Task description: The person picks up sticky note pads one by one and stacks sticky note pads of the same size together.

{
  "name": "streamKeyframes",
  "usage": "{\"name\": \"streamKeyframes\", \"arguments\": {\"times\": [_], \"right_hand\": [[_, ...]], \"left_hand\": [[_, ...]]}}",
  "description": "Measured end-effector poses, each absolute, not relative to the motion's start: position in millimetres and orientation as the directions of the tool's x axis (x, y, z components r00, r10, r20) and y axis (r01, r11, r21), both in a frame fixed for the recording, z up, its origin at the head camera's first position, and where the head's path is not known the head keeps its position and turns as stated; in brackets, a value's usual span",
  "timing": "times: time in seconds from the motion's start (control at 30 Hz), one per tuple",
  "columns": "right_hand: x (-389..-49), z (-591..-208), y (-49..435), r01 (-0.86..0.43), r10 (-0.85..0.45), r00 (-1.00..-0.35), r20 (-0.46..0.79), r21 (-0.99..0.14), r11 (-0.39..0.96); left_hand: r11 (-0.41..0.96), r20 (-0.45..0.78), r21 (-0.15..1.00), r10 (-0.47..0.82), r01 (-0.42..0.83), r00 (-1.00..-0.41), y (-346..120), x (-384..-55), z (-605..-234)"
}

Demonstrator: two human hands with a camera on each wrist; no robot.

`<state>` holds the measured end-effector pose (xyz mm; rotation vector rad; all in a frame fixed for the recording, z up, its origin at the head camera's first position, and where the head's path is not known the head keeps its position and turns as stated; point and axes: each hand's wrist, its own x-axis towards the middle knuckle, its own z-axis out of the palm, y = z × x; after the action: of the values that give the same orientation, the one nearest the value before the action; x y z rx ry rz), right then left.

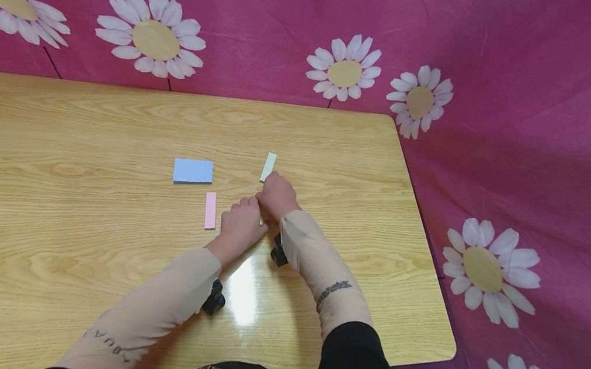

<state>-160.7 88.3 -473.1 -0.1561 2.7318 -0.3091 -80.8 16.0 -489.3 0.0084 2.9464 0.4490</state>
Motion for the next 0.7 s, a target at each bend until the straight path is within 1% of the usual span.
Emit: {"name": "streamKeyframes", "arguments": {"times": [0.2, 0.37, 0.7], "right_hand": [[-161.0, -474.0, 90.8, -0.078, -0.165, -0.921, -0.352, -0.249, 0.965], [-161.3, -472.4, 89.4, -0.08, -0.16, -0.909, -0.384, -0.215, 0.973], [-160.6, -471.6, 89.3, -0.055, -0.147, -0.902, -0.406, -0.229, 0.972]], "left_hand": [[0.967, -0.152, 0.253, 0.028, -0.011, -0.988, 18.4, -80.3, -488.5], [0.968, -0.154, 0.25, 0.036, -0.003, -0.987, 17.6, -80.5, -489.8], [0.97, -0.185, 0.245, 0.038, -0.008, -0.982, 14.2, -80.4, -488.8]]}}
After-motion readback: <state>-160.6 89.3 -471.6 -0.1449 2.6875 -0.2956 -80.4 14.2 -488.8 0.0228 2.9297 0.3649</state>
